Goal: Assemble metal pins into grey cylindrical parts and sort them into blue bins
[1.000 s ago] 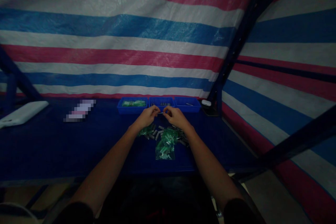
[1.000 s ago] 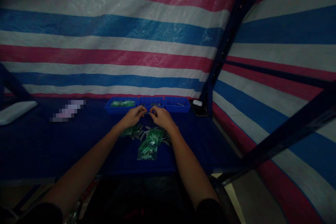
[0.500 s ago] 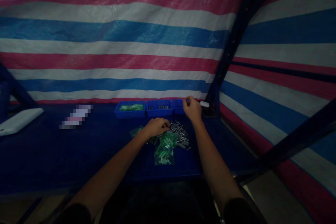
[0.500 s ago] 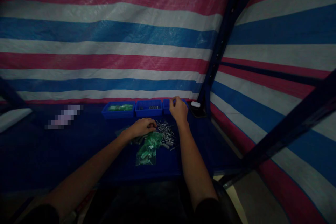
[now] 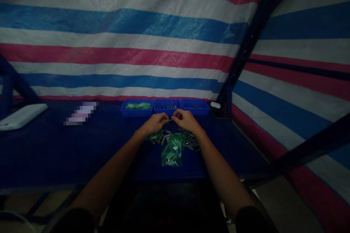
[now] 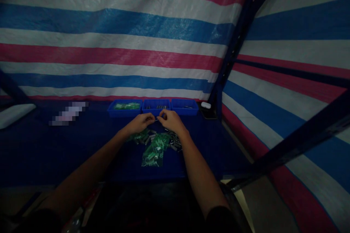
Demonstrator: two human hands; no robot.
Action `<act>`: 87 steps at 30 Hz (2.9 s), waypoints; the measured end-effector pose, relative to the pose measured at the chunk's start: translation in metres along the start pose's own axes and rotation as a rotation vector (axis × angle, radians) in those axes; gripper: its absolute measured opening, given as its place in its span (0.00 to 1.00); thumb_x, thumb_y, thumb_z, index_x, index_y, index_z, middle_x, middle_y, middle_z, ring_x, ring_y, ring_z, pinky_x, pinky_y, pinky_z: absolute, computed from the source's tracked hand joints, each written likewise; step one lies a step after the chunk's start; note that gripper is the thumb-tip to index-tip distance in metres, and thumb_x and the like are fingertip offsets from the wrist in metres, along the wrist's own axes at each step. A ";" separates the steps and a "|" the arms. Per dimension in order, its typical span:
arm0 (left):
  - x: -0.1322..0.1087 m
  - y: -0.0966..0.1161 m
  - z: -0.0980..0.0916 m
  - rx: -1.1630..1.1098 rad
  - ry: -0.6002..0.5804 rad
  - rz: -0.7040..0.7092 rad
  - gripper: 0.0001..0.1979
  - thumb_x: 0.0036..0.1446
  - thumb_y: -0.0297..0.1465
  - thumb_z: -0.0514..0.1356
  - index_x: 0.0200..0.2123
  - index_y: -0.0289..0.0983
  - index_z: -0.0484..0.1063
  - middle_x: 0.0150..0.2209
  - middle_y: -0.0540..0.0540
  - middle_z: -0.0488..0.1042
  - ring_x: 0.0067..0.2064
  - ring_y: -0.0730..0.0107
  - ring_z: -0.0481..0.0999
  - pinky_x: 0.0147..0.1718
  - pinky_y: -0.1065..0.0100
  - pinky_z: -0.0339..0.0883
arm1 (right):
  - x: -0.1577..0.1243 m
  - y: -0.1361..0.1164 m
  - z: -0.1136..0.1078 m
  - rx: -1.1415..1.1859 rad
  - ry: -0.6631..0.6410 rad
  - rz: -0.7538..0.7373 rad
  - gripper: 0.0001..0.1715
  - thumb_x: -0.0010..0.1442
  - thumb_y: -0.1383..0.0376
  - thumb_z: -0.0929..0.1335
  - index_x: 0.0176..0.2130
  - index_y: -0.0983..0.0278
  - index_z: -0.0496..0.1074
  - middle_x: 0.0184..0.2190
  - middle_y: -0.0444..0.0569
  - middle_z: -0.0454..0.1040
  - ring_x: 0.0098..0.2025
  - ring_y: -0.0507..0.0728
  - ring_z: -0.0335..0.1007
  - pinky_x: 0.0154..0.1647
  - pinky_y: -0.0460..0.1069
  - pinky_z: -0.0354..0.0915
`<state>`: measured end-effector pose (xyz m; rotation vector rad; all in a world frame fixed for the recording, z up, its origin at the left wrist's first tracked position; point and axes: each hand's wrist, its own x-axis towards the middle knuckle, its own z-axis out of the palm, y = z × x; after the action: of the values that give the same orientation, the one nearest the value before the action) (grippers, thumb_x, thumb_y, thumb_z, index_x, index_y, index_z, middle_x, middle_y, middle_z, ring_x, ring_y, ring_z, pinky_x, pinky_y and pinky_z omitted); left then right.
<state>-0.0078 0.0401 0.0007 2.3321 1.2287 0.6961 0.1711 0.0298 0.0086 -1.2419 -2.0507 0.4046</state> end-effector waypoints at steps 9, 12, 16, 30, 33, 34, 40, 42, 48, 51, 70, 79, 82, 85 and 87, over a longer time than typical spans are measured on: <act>0.000 0.006 0.003 -0.163 0.226 -0.053 0.12 0.54 0.34 0.52 0.38 0.34 0.69 0.28 0.49 0.72 0.31 0.70 0.71 0.32 0.70 0.64 | 0.000 -0.002 0.001 -0.013 0.073 -0.073 0.13 0.58 0.62 0.61 0.25 0.65 0.67 0.19 0.41 0.64 0.23 0.49 0.59 0.25 0.43 0.51; 0.000 0.008 0.005 -0.217 0.296 -0.039 0.10 0.52 0.33 0.54 0.37 0.35 0.68 0.29 0.49 0.72 0.32 0.71 0.71 0.32 0.71 0.65 | 0.000 -0.004 0.002 -0.017 0.093 -0.082 0.17 0.59 0.61 0.59 0.23 0.65 0.66 0.18 0.40 0.63 0.22 0.48 0.58 0.25 0.43 0.50; -0.001 0.013 0.005 -0.147 0.314 -0.049 0.11 0.56 0.34 0.51 0.32 0.35 0.69 0.28 0.48 0.73 0.31 0.71 0.71 0.32 0.71 0.64 | -0.001 -0.009 0.001 -0.030 0.077 -0.090 0.15 0.58 0.60 0.60 0.25 0.65 0.67 0.19 0.41 0.65 0.23 0.49 0.58 0.25 0.43 0.51; 0.002 0.040 0.036 0.371 -0.031 -0.044 0.07 0.53 0.35 0.55 0.32 0.41 0.72 0.33 0.46 0.74 0.34 0.63 0.73 0.30 0.68 0.62 | 0.000 0.035 -0.047 -0.242 0.482 0.430 0.25 0.55 0.55 0.62 0.48 0.66 0.63 0.27 0.50 0.72 0.31 0.58 0.67 0.33 0.49 0.58; 0.001 0.035 0.032 0.304 -0.023 -0.057 0.07 0.53 0.33 0.54 0.32 0.42 0.71 0.31 0.48 0.74 0.32 0.65 0.73 0.28 0.70 0.61 | 0.000 0.026 -0.038 -0.124 0.396 0.263 0.20 0.55 0.56 0.62 0.43 0.65 0.67 0.22 0.45 0.69 0.26 0.54 0.64 0.29 0.47 0.58; 0.001 0.032 0.029 0.275 -0.001 -0.064 0.07 0.53 0.33 0.54 0.32 0.41 0.71 0.30 0.49 0.74 0.32 0.66 0.73 0.27 0.70 0.60 | 0.000 0.022 -0.034 -0.093 0.337 0.211 0.18 0.55 0.56 0.62 0.41 0.65 0.68 0.21 0.44 0.68 0.24 0.53 0.64 0.28 0.46 0.57; -0.003 0.011 0.007 0.105 0.158 -0.024 0.10 0.56 0.30 0.47 0.29 0.37 0.67 0.27 0.48 0.71 0.30 0.69 0.70 0.29 0.71 0.60 | 0.000 0.001 -0.010 -0.125 0.042 -0.027 0.07 0.52 0.64 0.66 0.34 0.63 0.70 0.22 0.42 0.67 0.24 0.50 0.61 0.26 0.44 0.53; -0.002 0.007 0.004 0.024 0.192 -0.023 0.11 0.56 0.30 0.45 0.28 0.37 0.65 0.27 0.48 0.71 0.31 0.69 0.70 0.31 0.71 0.61 | 0.000 -0.004 -0.006 -0.149 0.020 -0.049 0.04 0.53 0.67 0.65 0.32 0.63 0.69 0.23 0.42 0.69 0.24 0.50 0.61 0.26 0.44 0.52; 0.001 0.008 0.007 -0.106 0.205 -0.088 0.12 0.58 0.33 0.44 0.28 0.37 0.62 0.26 0.49 0.70 0.31 0.70 0.70 0.32 0.70 0.61 | -0.001 -0.008 -0.006 -0.151 0.017 -0.052 0.04 0.55 0.66 0.64 0.34 0.63 0.68 0.24 0.43 0.70 0.25 0.50 0.62 0.26 0.43 0.51; 0.000 0.011 0.008 -0.128 0.218 -0.088 0.14 0.59 0.34 0.42 0.27 0.37 0.63 0.25 0.50 0.70 0.30 0.70 0.69 0.32 0.70 0.60 | -0.001 -0.007 -0.008 -0.157 0.025 -0.071 0.05 0.56 0.65 0.64 0.34 0.63 0.68 0.25 0.44 0.71 0.26 0.50 0.63 0.27 0.44 0.52; 0.007 0.014 0.010 0.180 0.100 0.020 0.14 0.58 0.34 0.47 0.36 0.37 0.72 0.31 0.47 0.75 0.35 0.67 0.73 0.36 0.69 0.63 | -0.001 0.004 -0.028 -0.217 0.310 0.020 0.13 0.58 0.62 0.60 0.31 0.62 0.71 0.22 0.43 0.70 0.24 0.51 0.63 0.26 0.44 0.52; 0.006 0.031 0.017 0.577 -0.113 0.005 0.13 0.58 0.34 0.47 0.38 0.42 0.71 0.41 0.45 0.72 0.44 0.61 0.71 0.40 0.61 0.63 | 0.001 0.027 -0.017 -0.236 0.174 0.156 0.12 0.56 0.60 0.61 0.34 0.62 0.72 0.22 0.44 0.71 0.25 0.51 0.64 0.26 0.44 0.53; 0.001 0.038 0.018 0.613 -0.080 -0.055 0.17 0.58 0.40 0.46 0.37 0.40 0.71 0.40 0.42 0.72 0.43 0.58 0.71 0.40 0.59 0.63 | 0.001 0.017 -0.009 -0.203 0.107 0.103 0.12 0.56 0.61 0.62 0.35 0.62 0.71 0.24 0.44 0.72 0.26 0.51 0.65 0.27 0.44 0.54; 0.001 0.042 0.017 0.603 -0.098 -0.101 0.15 0.53 0.42 0.52 0.38 0.40 0.71 0.42 0.43 0.72 0.43 0.56 0.71 0.40 0.58 0.63 | 0.001 0.011 -0.005 -0.173 0.046 0.087 0.11 0.56 0.62 0.63 0.36 0.62 0.71 0.25 0.45 0.72 0.26 0.51 0.65 0.27 0.44 0.55; 0.004 0.040 0.015 0.583 -0.110 -0.149 0.11 0.52 0.35 0.53 0.37 0.40 0.71 0.42 0.42 0.72 0.43 0.56 0.71 0.40 0.58 0.63 | 0.000 0.010 -0.003 -0.159 0.023 0.085 0.10 0.56 0.62 0.63 0.35 0.62 0.71 0.24 0.44 0.72 0.26 0.51 0.65 0.26 0.44 0.55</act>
<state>0.0287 0.0205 0.0127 2.6363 1.7062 0.1616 0.1798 0.0348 0.0052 -1.4251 -2.0478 0.2687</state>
